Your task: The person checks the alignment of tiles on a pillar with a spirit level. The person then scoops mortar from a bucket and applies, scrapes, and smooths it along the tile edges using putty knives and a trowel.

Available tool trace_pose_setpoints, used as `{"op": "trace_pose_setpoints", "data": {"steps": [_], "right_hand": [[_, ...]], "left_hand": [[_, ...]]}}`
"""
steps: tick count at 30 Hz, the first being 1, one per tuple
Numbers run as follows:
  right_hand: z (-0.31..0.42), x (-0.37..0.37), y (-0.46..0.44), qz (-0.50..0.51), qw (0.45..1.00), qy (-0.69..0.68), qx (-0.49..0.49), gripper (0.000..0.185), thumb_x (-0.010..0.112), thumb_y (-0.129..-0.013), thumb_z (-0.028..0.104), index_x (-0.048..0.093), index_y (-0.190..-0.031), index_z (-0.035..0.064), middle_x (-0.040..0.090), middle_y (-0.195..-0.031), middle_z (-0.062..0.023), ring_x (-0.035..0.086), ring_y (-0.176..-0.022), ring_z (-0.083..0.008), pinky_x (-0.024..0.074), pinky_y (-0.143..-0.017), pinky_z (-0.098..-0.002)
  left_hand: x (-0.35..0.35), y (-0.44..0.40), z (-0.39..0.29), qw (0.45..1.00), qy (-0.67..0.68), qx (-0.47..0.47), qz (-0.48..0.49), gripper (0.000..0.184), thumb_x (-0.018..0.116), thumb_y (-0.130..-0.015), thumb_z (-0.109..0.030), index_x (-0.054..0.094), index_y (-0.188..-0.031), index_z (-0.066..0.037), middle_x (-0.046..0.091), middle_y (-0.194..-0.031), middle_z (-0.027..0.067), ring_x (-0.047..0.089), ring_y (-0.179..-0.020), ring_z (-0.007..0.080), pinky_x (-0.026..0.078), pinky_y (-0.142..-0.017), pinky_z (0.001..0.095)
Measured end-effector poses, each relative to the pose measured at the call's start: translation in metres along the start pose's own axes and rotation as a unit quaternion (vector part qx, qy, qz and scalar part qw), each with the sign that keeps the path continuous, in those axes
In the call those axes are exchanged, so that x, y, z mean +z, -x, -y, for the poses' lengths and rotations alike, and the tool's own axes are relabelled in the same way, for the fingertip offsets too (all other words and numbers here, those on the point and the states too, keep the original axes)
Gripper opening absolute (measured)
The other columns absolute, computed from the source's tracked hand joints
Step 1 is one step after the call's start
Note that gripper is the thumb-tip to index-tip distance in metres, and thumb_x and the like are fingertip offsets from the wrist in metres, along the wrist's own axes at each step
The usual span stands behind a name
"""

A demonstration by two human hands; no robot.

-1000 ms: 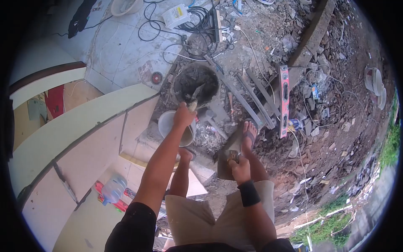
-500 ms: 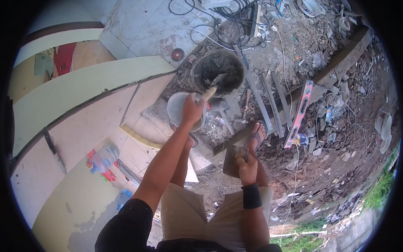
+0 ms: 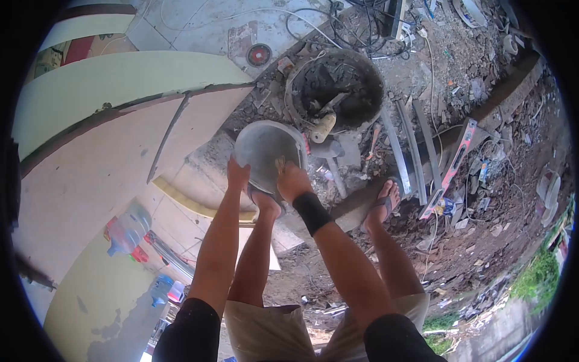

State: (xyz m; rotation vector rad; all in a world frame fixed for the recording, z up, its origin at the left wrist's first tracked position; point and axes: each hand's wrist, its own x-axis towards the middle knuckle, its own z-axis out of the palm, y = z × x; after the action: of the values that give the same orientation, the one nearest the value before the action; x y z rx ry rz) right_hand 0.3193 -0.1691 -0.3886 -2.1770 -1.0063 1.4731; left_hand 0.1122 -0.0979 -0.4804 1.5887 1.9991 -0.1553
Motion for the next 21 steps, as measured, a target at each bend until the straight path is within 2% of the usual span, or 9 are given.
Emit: {"op": "trace_pose_setpoints", "data": {"steps": [1,2,4,5,9,11,14,19,21], "right_hand": [[-0.004,0.028,-0.027,0.002,1.0,0.019,0.011,0.025,0.051,-0.083,0.014,0.06,-0.098,-0.0034,0.064,-0.094,-0.0312,0.063,-0.091,-0.0466,0.0495,-0.082,-0.0528],[-0.011,0.053,-0.049,-0.002,0.997,0.009,0.074,0.026,0.05,-0.083,0.014,0.06,-0.1,-0.0033,0.064,-0.098,-0.0304,0.063,-0.095,-0.0458,0.0495,-0.085,-0.0516],[-0.009,0.073,-0.084,-0.026,0.986,-0.011,0.165,0.028,0.052,-0.086,0.018,0.062,-0.103,-0.0017,0.064,-0.105,-0.0296,0.061,-0.104,-0.0452,0.0491,-0.092,-0.048],[-0.008,0.075,-0.089,-0.047,0.978,-0.03,0.203,0.03,0.055,-0.085,0.021,0.062,-0.105,0.0004,0.063,-0.109,-0.0295,0.061,-0.104,-0.0449,0.0494,-0.092,-0.0478],[-0.051,0.106,-0.111,-0.098,0.963,-0.029,0.25,0.032,0.056,-0.088,0.027,0.063,-0.104,0.0011,0.064,-0.105,-0.0279,0.061,-0.101,-0.0452,0.0492,-0.092,-0.0469],[-0.068,0.119,-0.122,-0.109,0.978,-0.038,0.173,0.034,0.054,-0.09,0.031,0.063,-0.102,0.0009,0.065,-0.102,-0.028,0.061,-0.1,-0.0459,0.0487,-0.091,-0.0479],[-0.086,0.135,-0.13,-0.123,0.976,-0.048,0.173,0.034,0.054,-0.089,0.032,0.064,-0.103,0.0024,0.064,-0.102,-0.0287,0.061,-0.1,-0.046,0.0477,-0.09,-0.0494],[-0.091,0.12,-0.109,-0.105,0.981,-0.079,0.141,0.034,0.056,-0.086,0.032,0.064,-0.104,0.004,0.065,-0.098,-0.0294,0.061,-0.098,-0.0461,0.048,-0.088,-0.0506],[-0.086,0.113,-0.096,-0.102,0.976,-0.151,0.119,0.036,0.058,-0.084,0.031,0.063,-0.105,0.0024,0.065,-0.095,-0.0295,0.061,-0.095,-0.0473,0.0478,-0.085,-0.0523]], "left_hand": [[0.003,-0.013,0.007,0.999,0.003,0.011,0.044,0.064,0.065,-0.078,-0.019,0.043,-0.132,0.007,0.05,-0.13,0.0301,0.049,-0.12,0.0445,0.038,-0.104,0.0459],[0.0,-0.02,0.012,0.999,0.001,0.008,0.05,0.064,0.065,-0.078,-0.019,0.043,-0.132,0.007,0.05,-0.13,0.0301,0.049,-0.12,0.0445,0.038,-0.104,0.0459],[-0.01,-0.041,0.014,0.989,-0.024,-0.011,0.142,0.054,0.063,-0.079,-0.018,0.05,-0.124,0.007,0.059,-0.118,0.0299,0.056,-0.11,0.0457,0.043,-0.098,0.0469],[-0.01,-0.039,0.018,0.993,-0.049,0.028,0.104,0.042,0.063,-0.08,-0.017,0.055,-0.115,0.005,0.064,-0.101,0.0295,0.061,-0.099,0.0461,0.047,-0.088,0.0478],[-0.03,-0.02,0.015,0.985,-0.01,0.052,0.166,0.037,0.065,-0.083,-0.017,0.057,-0.113,0.002,0.064,-0.099,0.0289,0.061,-0.096,0.0459,0.048,-0.082,0.0477],[-0.031,-0.011,0.012,0.985,0.046,0.06,0.157,0.025,0.066,-0.082,-0.017,0.059,-0.102,-0.002,0.065,-0.089,0.021,0.063,-0.088,0.0407,0.048,-0.076,0.044],[-0.03,0.004,0.009,0.986,0.051,0.079,0.135,0.026,0.067,-0.082,-0.016,0.059,-0.102,-0.002,0.065,-0.087,0.021,0.063,-0.085,0.0417,0.048,-0.074,0.0441],[-0.027,0.003,0.014,0.987,0.018,0.08,0.138,0.029,0.067,-0.082,-0.016,0.058,-0.104,0.0,0.065,-0.091,0.0229,0.063,-0.09,0.0418,0.048,-0.075,0.0448],[-0.02,-0.005,0.025,0.986,0.021,0.081,0.143,0.036,0.065,-0.083,-0.017,0.057,-0.113,0.001,0.066,-0.101,0.0245,0.063,-0.098,0.0399,0.049,-0.082,0.0429]]}}
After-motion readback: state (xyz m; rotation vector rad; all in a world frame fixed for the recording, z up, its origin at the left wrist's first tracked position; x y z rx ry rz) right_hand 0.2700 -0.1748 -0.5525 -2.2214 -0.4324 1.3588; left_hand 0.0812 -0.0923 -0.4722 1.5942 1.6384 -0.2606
